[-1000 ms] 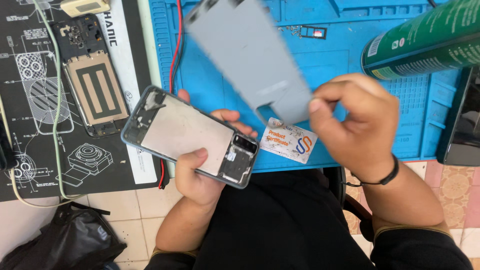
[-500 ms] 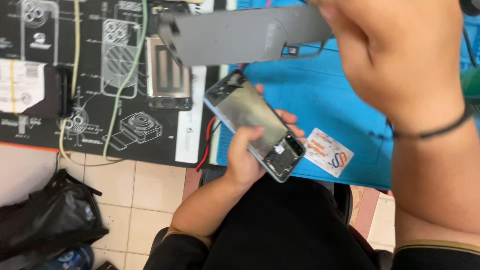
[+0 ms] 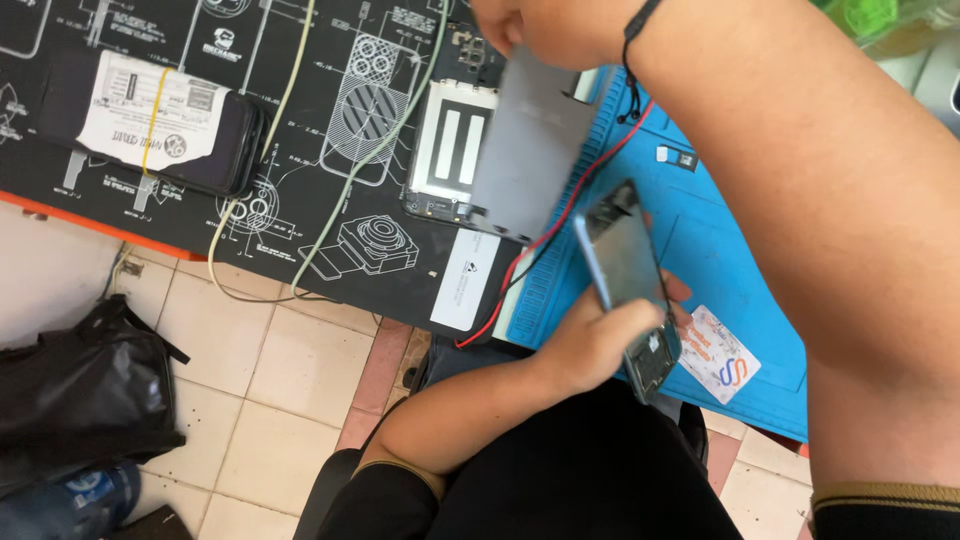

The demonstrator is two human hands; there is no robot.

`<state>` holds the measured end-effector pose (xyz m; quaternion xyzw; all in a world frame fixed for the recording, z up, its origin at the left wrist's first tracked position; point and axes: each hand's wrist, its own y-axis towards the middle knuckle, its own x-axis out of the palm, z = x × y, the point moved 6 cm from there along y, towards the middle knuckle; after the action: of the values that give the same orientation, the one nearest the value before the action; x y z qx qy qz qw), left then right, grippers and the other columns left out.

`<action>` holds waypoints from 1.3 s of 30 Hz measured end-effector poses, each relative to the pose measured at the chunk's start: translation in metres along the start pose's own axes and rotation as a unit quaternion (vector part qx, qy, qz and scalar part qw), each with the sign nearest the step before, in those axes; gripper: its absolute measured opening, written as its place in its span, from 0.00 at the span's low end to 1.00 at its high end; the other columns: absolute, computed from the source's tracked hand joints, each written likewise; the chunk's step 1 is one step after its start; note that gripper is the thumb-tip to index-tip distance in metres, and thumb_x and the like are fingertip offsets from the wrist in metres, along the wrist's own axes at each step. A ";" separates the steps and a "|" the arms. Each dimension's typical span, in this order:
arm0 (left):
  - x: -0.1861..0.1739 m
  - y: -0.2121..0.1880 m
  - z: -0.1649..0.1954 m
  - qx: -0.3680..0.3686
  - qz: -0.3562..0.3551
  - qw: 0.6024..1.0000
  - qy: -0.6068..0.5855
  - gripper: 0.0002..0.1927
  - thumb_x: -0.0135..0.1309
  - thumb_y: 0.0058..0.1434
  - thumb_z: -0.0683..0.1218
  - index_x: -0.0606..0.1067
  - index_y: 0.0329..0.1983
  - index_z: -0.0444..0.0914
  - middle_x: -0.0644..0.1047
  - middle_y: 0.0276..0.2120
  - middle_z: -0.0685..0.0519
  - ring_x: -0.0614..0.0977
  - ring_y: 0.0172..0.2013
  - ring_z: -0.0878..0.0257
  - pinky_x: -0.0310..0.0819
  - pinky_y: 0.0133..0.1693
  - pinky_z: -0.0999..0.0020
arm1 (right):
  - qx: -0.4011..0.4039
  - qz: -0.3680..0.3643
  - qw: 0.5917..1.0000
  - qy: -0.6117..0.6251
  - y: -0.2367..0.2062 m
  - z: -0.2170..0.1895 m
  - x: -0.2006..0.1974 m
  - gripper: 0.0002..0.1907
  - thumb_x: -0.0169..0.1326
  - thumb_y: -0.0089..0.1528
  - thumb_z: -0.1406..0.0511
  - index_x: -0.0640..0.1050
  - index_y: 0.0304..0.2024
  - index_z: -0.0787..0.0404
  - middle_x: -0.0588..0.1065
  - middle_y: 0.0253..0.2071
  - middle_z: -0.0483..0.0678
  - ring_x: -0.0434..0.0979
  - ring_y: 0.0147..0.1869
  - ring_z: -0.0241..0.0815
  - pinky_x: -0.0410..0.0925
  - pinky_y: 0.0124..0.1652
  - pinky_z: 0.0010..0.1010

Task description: The person removes the SIM tray from a smartphone, then uses a plastic pry tool and a spray can to separate the back cover from the phone body. The back cover is fully detached by the end of the clip.

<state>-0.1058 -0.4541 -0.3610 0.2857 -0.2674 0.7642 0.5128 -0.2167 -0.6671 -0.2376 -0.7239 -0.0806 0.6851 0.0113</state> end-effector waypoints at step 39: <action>0.008 -0.018 0.043 0.020 -0.062 0.987 -0.146 0.47 0.45 0.62 0.44 0.40 0.83 0.42 0.70 0.58 0.35 0.79 0.54 0.44 0.74 0.60 0.45 | 0.163 0.150 0.956 0.193 -0.248 0.000 -0.003 0.11 0.60 0.66 0.60 0.81 0.45 0.61 0.77 0.35 0.52 0.79 0.39 0.50 0.70 0.38 0.38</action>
<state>-0.0842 -0.4730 -0.3239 0.4201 -0.3057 0.6860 0.5093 -0.2421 -0.4233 -0.2031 -0.8346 0.1460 0.5295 0.0416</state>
